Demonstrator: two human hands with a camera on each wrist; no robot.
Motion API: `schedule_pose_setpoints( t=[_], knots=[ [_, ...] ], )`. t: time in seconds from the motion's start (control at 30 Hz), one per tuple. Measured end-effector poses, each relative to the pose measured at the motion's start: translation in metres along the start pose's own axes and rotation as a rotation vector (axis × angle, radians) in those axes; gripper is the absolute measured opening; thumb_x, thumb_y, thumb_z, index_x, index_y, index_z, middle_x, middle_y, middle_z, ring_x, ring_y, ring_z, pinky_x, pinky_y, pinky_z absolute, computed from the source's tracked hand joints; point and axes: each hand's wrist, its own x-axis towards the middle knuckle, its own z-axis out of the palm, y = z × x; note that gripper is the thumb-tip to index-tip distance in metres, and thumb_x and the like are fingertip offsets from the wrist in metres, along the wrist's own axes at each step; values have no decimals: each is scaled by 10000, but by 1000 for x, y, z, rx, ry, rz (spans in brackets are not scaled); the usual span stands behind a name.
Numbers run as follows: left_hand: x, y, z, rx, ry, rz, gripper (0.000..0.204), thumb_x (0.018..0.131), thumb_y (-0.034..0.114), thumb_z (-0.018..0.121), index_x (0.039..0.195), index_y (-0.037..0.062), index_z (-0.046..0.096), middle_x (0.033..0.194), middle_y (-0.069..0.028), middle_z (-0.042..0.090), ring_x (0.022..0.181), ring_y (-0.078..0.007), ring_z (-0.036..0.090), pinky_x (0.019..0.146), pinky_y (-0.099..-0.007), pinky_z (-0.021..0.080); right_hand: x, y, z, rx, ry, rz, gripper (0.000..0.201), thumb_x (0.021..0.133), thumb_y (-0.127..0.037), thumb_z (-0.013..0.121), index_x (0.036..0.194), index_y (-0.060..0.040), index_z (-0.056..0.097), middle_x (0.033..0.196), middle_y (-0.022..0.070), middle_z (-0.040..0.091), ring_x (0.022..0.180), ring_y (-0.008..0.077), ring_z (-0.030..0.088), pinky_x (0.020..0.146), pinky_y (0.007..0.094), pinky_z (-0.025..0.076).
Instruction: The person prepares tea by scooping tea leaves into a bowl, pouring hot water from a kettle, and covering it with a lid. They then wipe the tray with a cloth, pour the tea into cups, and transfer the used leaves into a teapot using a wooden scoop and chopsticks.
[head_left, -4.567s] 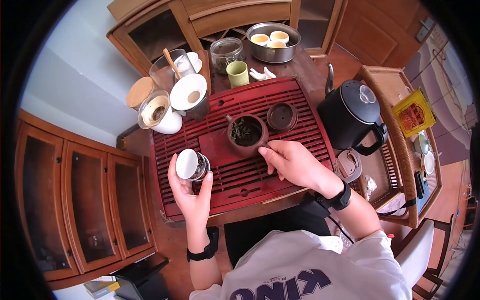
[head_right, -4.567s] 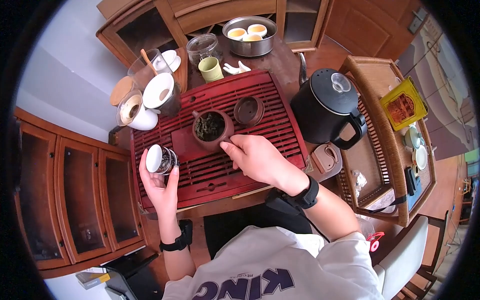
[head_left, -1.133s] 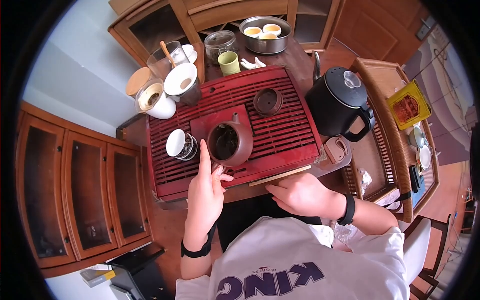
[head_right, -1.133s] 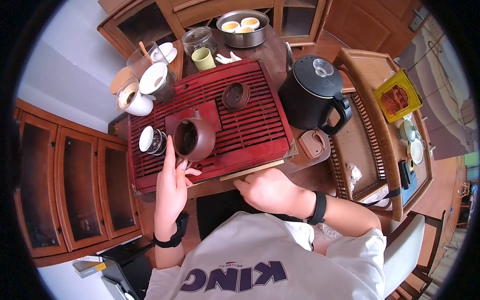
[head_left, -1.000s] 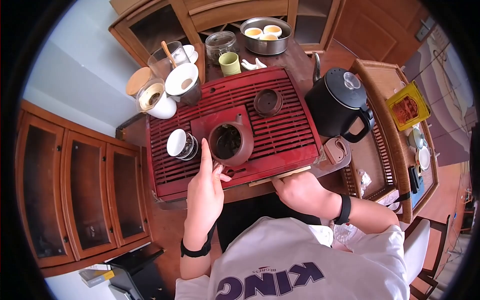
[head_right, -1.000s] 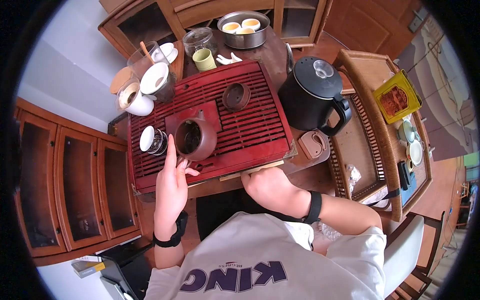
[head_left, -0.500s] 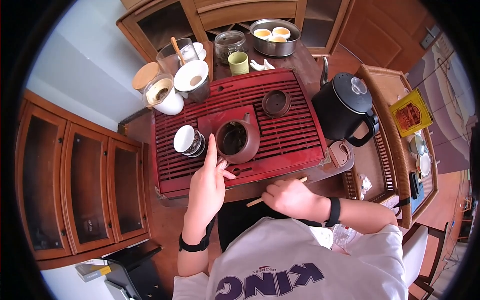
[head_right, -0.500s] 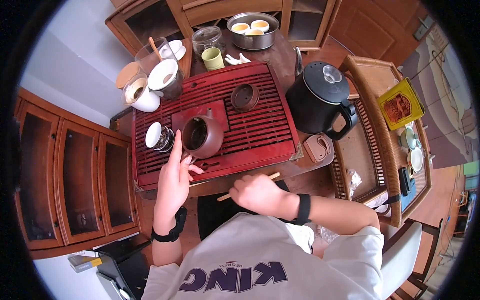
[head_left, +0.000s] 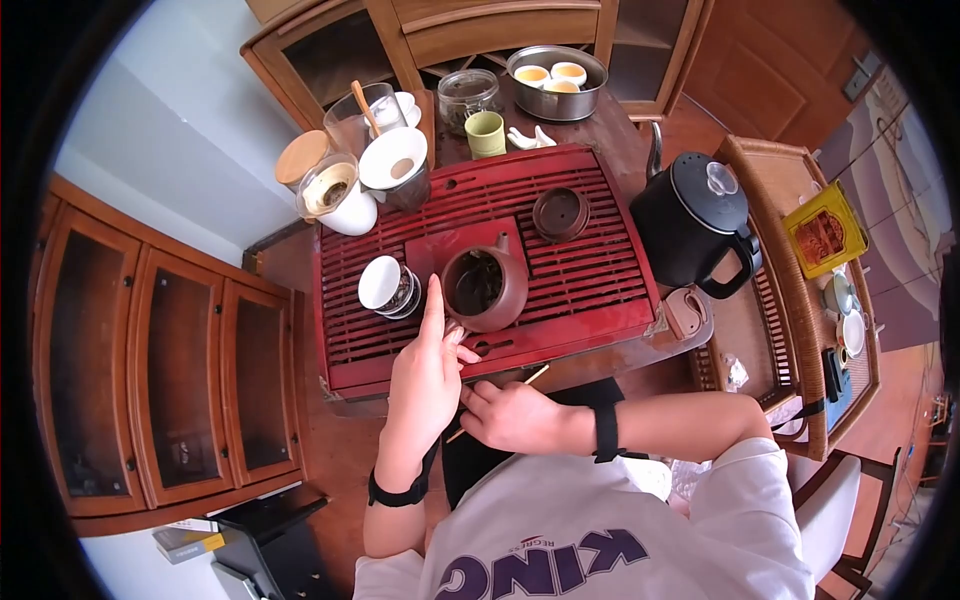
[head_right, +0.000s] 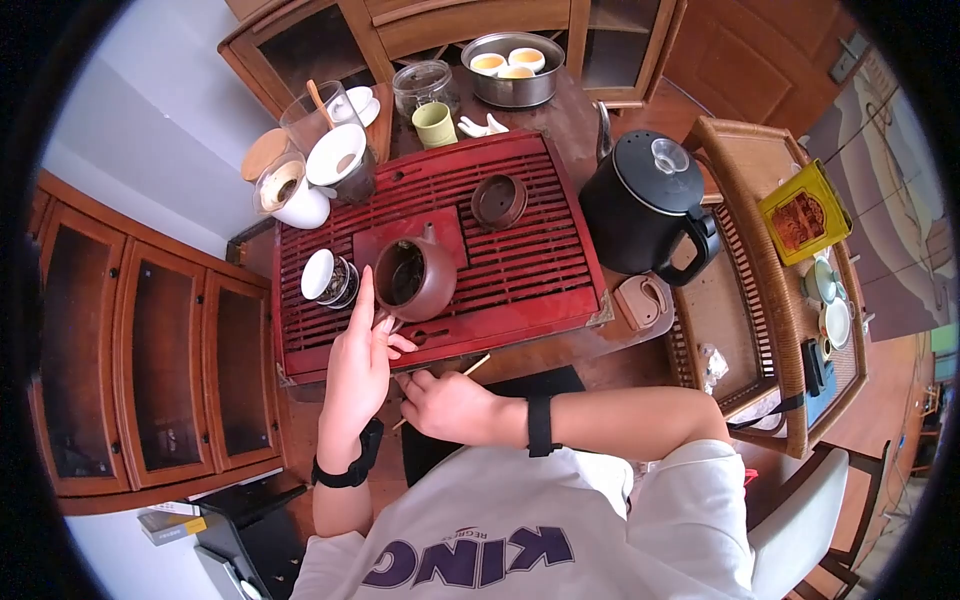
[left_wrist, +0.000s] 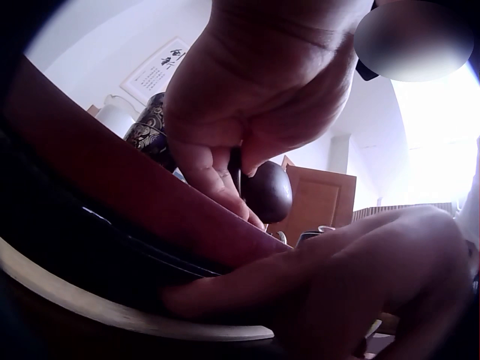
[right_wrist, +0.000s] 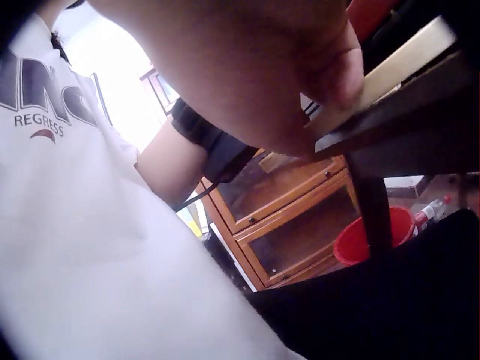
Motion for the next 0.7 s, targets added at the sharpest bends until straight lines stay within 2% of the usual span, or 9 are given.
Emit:
schedule_pose_setpoints(
  t=[0.07, 0.1, 0.17, 0.23, 0.27, 0.57, 0.63, 0.7],
  knots=[
    [0, 2, 0, 10, 4, 7, 586, 1051, 78, 390, 1581, 138, 147, 962, -159, 682, 781, -226, 719, 713, -331, 573, 1, -4, 0, -3, -186, 32, 201, 759, -172, 624, 900, -30, 646, 1027, 167, 662, 873, 235, 613, 600, 290, 545],
    [0, 4, 1, 26, 7, -7, 590, 1047, 70, 393, 1581, 138, 149, 951, -166, 686, 780, -227, 719, 715, -332, 571, 2, -4, 1, -3, -186, 32, 201, 759, -172, 624, 900, -30, 646, 1027, 167, 662, 873, 235, 613, 600, 290, 545],
    [0, 6, 1, 44, 10, -20, 594, 1044, 62, 396, 1580, 137, 150, 939, -172, 690, 779, -227, 718, 717, -333, 569, 3, -4, 5, -10, -173, 57, 163, 758, -175, 627, 856, -46, 641, 906, 111, 644, 838, 227, 598, 568, 290, 528],
    [1, 8, 0, 72, -11, -28, 718, 965, -2, 460, 1580, 126, 113, 895, -185, 709, 814, -314, 718, 733, -406, 567, 3, -2, 6, -12, -114, 44, 145, 748, -175, 628, 827, -54, 640, 859, 89, 625, 824, 220, 592, 555, 294, 522],
    [1, 9, 0, 73, -10, -28, 718, 965, -2, 460, 1580, 126, 113, 895, -185, 709, 814, -314, 718, 733, -406, 567, 3, -1, 7, -14, -56, 32, 128, 738, -175, 628, 799, -63, 640, 812, 66, 606, 809, 214, 587, 541, 297, 517],
    [1, 18, 2, 160, -6, -1, 728, 950, -17, 468, 1580, 119, 127, 943, -185, 693, 817, -294, 715, 748, -398, 569, -1, 3, 3, -17, -48, 21, 110, 697, -171, 631, 731, -67, 644, 765, 38, 588, 776, 196, 578, 547, 291, 514],
    [2, 20, 2, 163, 19, 64, 679, 964, -30, 433, 1573, 112, 168, 853, -222, 689, 780, -328, 714, 719, -399, 556, 0, 3, 1, -12, -66, 14, 116, 697, -172, 632, 736, -64, 651, 763, 36, 586, 778, 198, 579, 552, 290, 512],
    [3, 16, 4, 170, 29, 80, 677, 966, -24, 439, 1572, 111, 168, 850, -220, 689, 779, -326, 715, 711, -403, 555, 1, 3, -1, -7, -83, 7, 123, 697, -173, 632, 741, -61, 657, 761, 35, 585, 779, 199, 581, 556, 290, 510]
  ],
)
